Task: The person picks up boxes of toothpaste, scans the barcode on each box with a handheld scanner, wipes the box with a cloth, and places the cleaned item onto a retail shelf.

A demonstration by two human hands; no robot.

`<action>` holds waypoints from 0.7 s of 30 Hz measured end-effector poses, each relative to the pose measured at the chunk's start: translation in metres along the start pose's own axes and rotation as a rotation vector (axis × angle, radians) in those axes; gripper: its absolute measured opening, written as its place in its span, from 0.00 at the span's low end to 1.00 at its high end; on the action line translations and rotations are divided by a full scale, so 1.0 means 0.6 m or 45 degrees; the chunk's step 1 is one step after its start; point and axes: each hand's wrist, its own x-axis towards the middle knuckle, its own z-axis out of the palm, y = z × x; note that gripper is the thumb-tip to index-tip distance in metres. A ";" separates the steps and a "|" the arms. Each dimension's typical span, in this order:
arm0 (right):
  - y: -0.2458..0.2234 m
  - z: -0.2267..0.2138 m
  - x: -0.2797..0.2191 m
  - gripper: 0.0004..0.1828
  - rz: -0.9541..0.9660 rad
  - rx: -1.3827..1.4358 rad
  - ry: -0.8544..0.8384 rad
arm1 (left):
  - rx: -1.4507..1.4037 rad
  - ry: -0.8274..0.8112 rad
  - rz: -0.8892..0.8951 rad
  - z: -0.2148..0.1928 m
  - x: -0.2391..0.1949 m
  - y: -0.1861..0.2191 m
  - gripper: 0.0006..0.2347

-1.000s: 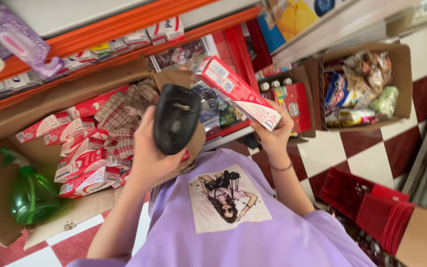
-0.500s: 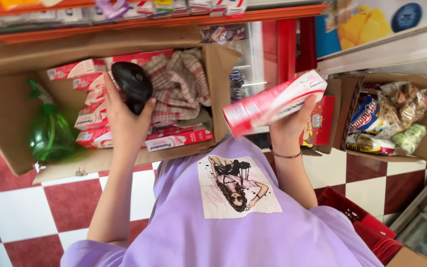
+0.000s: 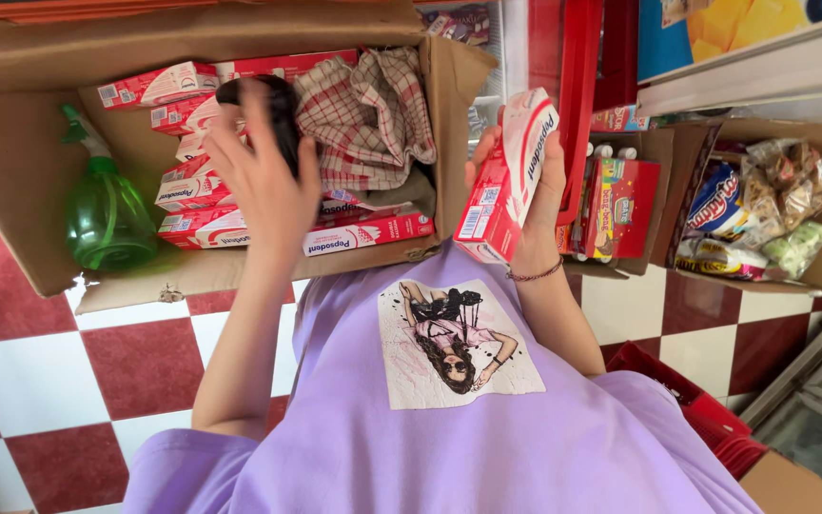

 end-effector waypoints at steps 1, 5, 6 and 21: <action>0.004 0.002 -0.003 0.34 -0.007 0.004 0.001 | -0.219 -0.153 0.101 -0.001 -0.010 0.004 0.22; 0.012 -0.001 -0.027 0.27 -0.075 -0.162 -0.059 | -0.652 -0.780 0.239 0.005 -0.044 0.052 0.08; 0.013 -0.002 -0.030 0.26 -0.118 -0.254 -0.061 | -0.418 -0.692 0.412 0.005 -0.037 0.062 0.15; 0.035 -0.029 -0.109 0.27 -0.315 -0.459 -0.045 | -0.810 -0.221 0.386 -0.081 0.052 0.125 0.14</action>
